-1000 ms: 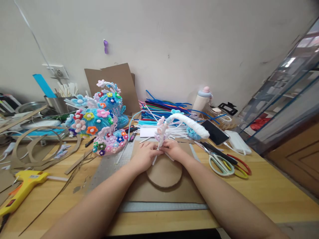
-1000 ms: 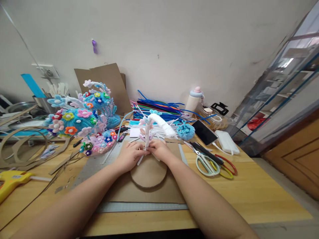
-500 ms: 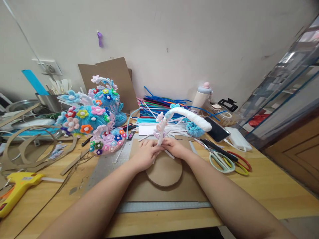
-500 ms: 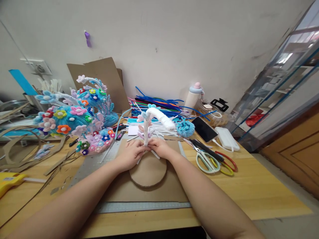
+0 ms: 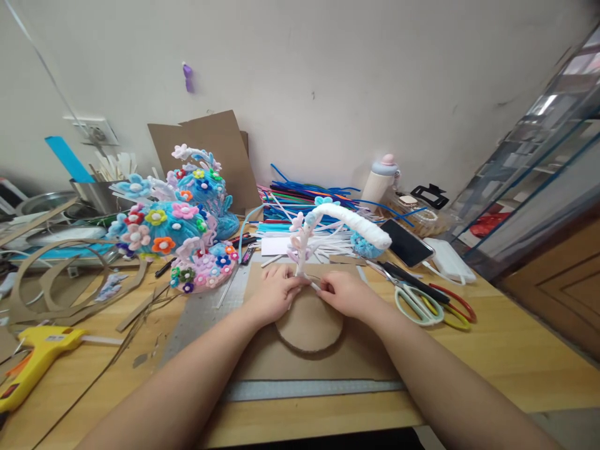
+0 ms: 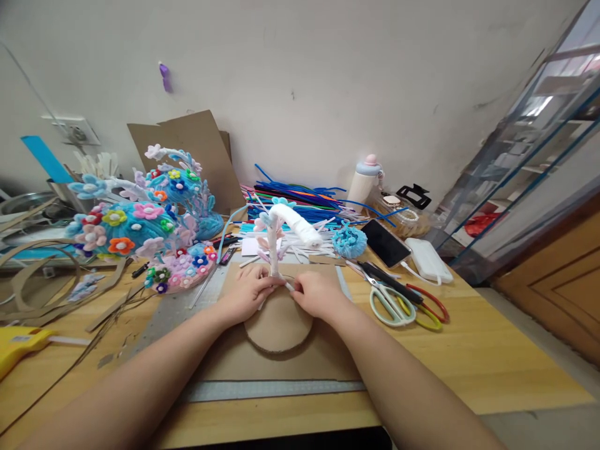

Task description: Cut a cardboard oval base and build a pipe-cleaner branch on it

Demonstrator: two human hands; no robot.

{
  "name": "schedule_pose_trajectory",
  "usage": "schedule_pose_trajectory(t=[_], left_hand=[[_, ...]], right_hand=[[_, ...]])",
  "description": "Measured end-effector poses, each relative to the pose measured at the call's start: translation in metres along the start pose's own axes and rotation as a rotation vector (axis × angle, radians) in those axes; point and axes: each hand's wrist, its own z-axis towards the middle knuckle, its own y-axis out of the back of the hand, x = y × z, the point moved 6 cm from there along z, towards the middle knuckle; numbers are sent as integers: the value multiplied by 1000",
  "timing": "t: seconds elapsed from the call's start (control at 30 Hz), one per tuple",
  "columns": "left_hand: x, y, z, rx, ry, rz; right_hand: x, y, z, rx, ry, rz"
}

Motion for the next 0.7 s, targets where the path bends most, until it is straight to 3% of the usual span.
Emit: schedule_pose_trajectory(t=[0.7], left_hand=[[6,-1,0,-16,35,-8]], right_hand=[[0,-2,-3,15,-43,11]])
